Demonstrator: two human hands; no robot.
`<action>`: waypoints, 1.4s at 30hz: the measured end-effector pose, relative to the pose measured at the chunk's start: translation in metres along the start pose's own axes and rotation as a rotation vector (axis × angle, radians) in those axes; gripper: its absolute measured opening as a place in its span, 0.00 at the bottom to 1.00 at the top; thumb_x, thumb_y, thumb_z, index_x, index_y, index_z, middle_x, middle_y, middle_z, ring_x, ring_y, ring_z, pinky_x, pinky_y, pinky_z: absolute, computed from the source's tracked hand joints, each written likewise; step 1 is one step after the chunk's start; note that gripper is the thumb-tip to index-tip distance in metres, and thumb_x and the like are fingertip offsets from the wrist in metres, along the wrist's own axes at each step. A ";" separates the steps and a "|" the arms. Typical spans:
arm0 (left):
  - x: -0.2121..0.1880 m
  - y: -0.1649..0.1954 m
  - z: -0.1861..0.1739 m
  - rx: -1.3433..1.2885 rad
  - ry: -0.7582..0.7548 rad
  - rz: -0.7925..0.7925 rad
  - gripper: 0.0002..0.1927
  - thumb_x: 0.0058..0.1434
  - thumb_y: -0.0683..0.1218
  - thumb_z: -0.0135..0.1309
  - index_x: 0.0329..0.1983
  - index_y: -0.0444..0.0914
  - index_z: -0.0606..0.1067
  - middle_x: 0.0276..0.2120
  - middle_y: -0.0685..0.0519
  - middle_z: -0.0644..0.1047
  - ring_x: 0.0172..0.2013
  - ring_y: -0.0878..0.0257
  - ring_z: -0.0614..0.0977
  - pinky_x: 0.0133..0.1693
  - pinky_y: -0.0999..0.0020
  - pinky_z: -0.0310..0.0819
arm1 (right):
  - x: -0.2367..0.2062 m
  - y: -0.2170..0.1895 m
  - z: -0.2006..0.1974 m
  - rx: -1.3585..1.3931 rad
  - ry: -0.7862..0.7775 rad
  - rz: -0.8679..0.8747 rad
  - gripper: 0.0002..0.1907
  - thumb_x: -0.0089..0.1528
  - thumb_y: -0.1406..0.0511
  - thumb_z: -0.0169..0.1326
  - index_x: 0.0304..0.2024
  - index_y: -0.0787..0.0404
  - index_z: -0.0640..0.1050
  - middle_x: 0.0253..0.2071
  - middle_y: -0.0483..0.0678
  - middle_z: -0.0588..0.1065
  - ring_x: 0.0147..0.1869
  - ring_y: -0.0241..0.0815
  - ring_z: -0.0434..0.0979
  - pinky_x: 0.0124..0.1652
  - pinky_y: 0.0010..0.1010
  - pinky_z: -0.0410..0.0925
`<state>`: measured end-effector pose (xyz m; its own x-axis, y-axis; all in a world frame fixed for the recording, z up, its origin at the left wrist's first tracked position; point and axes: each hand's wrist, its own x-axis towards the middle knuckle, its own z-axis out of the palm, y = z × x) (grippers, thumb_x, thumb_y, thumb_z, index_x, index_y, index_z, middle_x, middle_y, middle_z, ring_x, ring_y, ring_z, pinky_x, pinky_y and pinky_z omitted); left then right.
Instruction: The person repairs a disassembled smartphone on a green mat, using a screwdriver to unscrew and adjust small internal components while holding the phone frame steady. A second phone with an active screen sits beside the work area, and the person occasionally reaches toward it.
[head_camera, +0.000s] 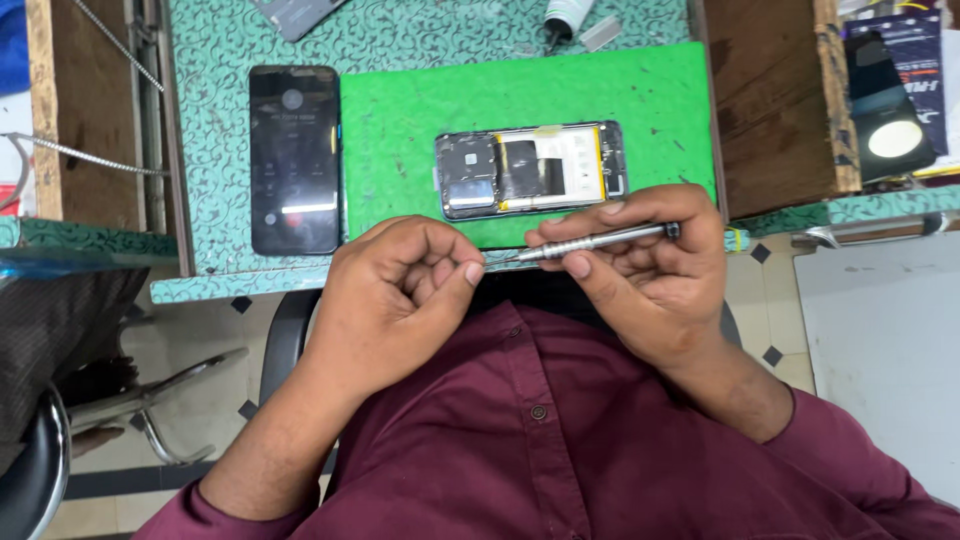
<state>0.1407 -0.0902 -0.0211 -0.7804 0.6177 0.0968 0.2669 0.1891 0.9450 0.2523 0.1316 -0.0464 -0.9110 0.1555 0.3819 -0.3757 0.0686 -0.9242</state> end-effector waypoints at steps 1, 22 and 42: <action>0.000 0.000 -0.001 0.028 -0.006 0.000 0.02 0.61 0.40 0.62 0.36 0.37 0.80 0.28 0.60 0.74 0.22 0.78 0.68 0.24 0.80 0.63 | 0.001 0.001 0.000 -0.008 -0.011 -0.012 0.19 0.71 0.78 0.53 0.58 0.62 0.61 0.52 0.63 0.78 0.58 0.50 0.84 0.55 0.36 0.82; 0.019 -0.010 -0.011 0.543 0.143 0.260 0.08 0.63 0.44 0.61 0.45 0.41 0.82 0.28 0.52 0.76 0.27 0.55 0.80 0.28 0.59 0.72 | 0.083 -0.017 0.027 -0.694 -0.209 -0.238 0.22 0.69 0.73 0.65 0.61 0.60 0.71 0.53 0.49 0.78 0.54 0.38 0.85 0.48 0.24 0.79; 0.022 -0.015 -0.026 0.440 0.087 0.173 0.11 0.63 0.45 0.59 0.48 0.42 0.82 0.28 0.51 0.78 0.30 0.52 0.81 0.30 0.57 0.72 | 0.112 -0.030 0.040 -0.783 -0.415 -0.199 0.27 0.64 0.74 0.61 0.64 0.58 0.69 0.53 0.48 0.79 0.54 0.43 0.84 0.46 0.30 0.77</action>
<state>0.1046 -0.0993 -0.0246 -0.7430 0.6060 0.2840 0.5962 0.4063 0.6925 0.1545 0.1075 0.0242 -0.8865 -0.2881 0.3622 -0.4481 0.7300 -0.5161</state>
